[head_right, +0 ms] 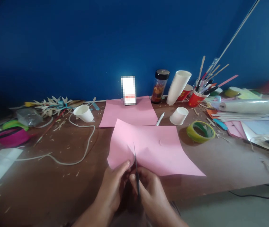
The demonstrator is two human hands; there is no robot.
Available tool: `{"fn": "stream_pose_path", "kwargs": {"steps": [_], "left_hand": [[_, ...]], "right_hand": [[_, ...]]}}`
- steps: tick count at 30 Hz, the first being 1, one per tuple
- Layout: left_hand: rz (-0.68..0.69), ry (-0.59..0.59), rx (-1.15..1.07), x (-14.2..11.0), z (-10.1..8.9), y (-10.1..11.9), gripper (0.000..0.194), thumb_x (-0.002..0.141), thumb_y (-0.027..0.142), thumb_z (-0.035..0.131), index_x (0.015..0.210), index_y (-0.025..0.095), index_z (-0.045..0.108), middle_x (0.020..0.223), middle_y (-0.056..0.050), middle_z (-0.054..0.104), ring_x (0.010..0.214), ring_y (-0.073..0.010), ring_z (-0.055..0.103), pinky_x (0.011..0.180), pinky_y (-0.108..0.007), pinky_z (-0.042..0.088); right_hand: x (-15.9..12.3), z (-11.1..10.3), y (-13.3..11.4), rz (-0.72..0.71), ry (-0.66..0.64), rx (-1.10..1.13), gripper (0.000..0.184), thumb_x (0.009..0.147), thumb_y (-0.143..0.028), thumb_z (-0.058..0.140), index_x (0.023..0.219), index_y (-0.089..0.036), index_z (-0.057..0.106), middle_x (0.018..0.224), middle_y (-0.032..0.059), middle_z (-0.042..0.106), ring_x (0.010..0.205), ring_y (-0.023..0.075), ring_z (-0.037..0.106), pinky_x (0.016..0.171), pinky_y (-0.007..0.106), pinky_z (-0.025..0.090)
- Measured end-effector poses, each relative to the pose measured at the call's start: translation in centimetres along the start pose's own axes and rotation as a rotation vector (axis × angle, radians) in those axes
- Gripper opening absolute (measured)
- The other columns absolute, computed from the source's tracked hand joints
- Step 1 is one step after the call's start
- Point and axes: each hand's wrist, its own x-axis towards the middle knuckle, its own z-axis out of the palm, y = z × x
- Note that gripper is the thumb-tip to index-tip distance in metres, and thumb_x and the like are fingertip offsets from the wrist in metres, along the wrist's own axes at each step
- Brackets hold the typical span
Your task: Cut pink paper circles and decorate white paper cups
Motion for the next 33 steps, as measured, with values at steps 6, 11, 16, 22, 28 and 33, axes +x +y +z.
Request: {"fn": "stream_pose_path", "kwargs": {"steps": [6, 11, 16, 22, 28, 33], "left_hand": [[0.036, 0.012, 0.0, 0.31, -0.25, -0.31, 0.019, 0.063, 0.024, 0.073, 0.065, 0.011, 0.06, 0.052, 0.0, 0.056, 0.047, -0.0141, 0.054, 0.045, -0.026, 0.043], [0.053, 0.026, 0.022, 0.24, -0.26, -0.2, 0.021, 0.061, 0.026, 0.075, 0.063, 0.012, 0.06, 0.052, 0.0, 0.057, 0.048, -0.0143, 0.055, 0.047, -0.025, 0.043], [0.063, 0.065, 0.001, 0.03, -0.02, 0.21, 0.019, 0.059, 0.021, 0.076, 0.062, 0.011, 0.061, 0.051, 0.001, 0.057, 0.048, -0.0125, 0.053, 0.047, -0.023, 0.043], [0.068, 0.045, 0.022, 0.15, -0.24, -0.04, 0.019, 0.061, 0.024, 0.075, 0.062, 0.011, 0.062, 0.05, 0.0, 0.057, 0.048, -0.0124, 0.053, 0.048, -0.024, 0.044], [0.078, 0.059, 0.036, 0.18, -0.27, 0.24, 0.018, 0.06, 0.022, 0.076, 0.063, 0.01, 0.063, 0.051, 0.0, 0.056, 0.049, -0.0112, 0.051, 0.048, -0.023, 0.042], [0.076, 0.079, 0.026, 0.03, -0.11, 0.51, 0.017, 0.059, 0.02, 0.076, 0.065, 0.01, 0.062, 0.051, 0.0, 0.057, 0.049, -0.0102, 0.051, 0.048, -0.021, 0.042]], "right_hand": [[0.03, -0.01, -0.05, -0.026, 0.017, -0.032, 0.045, 0.08, -0.06, 0.058, 0.078, -0.015, 0.055, 0.057, -0.0026, 0.05, 0.049, 0.0087, 0.045, 0.043, 0.018, 0.035], [-0.06, -0.07, -0.09, -0.018, 0.025, -0.05, 0.046, 0.079, -0.061, 0.057, 0.077, -0.015, 0.056, 0.057, -0.0028, 0.049, 0.049, 0.0087, 0.044, 0.045, 0.019, 0.036], [0.06, -0.15, 0.0, 0.004, 0.013, -0.035, 0.044, 0.08, -0.059, 0.058, 0.08, -0.015, 0.057, 0.055, -0.004, 0.046, 0.048, 0.0081, 0.042, 0.043, 0.018, 0.034], [0.07, -0.4, 0.17, 0.001, -0.003, -0.038, 0.04, 0.082, -0.055, 0.059, 0.076, -0.016, 0.055, 0.055, -0.0041, 0.046, 0.047, 0.0069, 0.041, 0.042, 0.017, 0.033], [-0.07, -0.64, 0.1, -0.021, -0.003, -0.067, 0.038, 0.083, -0.052, 0.059, 0.074, -0.016, 0.053, 0.056, -0.0034, 0.048, 0.047, 0.0072, 0.042, 0.042, 0.017, 0.034], [-0.01, -0.79, 0.0, -0.027, -0.014, -0.078, 0.038, 0.084, -0.052, 0.057, 0.074, -0.016, 0.053, 0.055, -0.004, 0.047, 0.045, 0.0067, 0.041, 0.042, 0.017, 0.032]]}}
